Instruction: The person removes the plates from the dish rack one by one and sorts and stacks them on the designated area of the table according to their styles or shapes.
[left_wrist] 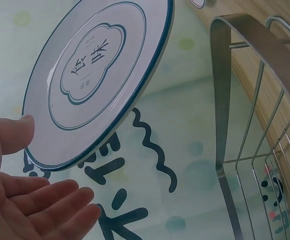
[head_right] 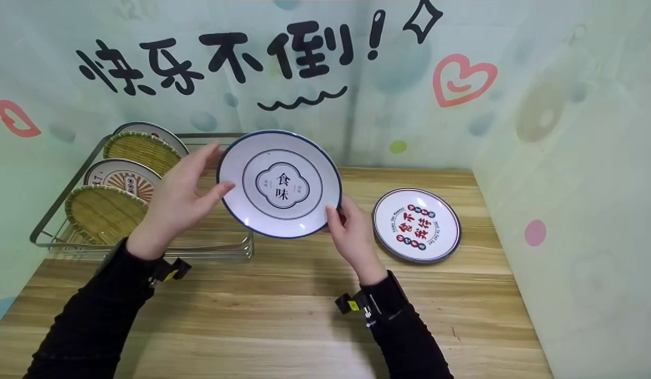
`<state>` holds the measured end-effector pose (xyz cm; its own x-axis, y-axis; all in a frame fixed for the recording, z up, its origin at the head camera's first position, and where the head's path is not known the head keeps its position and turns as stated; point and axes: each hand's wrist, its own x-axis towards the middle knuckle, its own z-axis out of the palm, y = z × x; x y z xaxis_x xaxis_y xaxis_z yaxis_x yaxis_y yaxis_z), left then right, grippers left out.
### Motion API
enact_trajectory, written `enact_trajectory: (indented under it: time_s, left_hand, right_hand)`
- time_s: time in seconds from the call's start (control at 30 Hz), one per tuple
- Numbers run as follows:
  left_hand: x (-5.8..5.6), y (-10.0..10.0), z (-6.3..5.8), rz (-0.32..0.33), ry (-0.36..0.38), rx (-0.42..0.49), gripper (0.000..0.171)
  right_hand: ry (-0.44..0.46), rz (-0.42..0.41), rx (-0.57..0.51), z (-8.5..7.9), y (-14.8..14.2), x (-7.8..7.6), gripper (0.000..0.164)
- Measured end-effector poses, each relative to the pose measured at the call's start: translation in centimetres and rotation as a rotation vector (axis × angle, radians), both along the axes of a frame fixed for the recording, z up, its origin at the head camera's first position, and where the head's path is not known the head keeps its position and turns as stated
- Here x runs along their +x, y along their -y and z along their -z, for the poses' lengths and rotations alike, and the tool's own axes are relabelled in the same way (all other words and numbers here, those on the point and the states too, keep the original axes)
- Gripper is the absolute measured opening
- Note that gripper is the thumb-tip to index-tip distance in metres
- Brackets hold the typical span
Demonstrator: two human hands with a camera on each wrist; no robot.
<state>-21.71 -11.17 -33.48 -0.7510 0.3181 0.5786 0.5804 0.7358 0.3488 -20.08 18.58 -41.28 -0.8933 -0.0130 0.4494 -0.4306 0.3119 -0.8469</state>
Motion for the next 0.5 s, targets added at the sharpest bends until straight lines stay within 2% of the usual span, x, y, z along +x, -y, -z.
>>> enact_trajectory:
  time_s: [0.13,0.3,0.5]
  left_hand:
    - [0.2,0.3,0.0,-0.011,0.062,-0.034,0.08]
    - [0.4,0.6,0.3,-0.028,0.119,-0.063,0.084]
    - [0.5,0.9,1.5,-0.03,0.13,-0.102,0.086]
  right_hand:
    - [0.048,-0.012,-0.042,0.1,-0.3,-0.1,0.021]
    - [0.058,0.027,-0.02,0.3,-0.9,-0.2,0.022]
    - [0.059,0.045,-0.018,0.6,-1.8,-0.3,0.025]
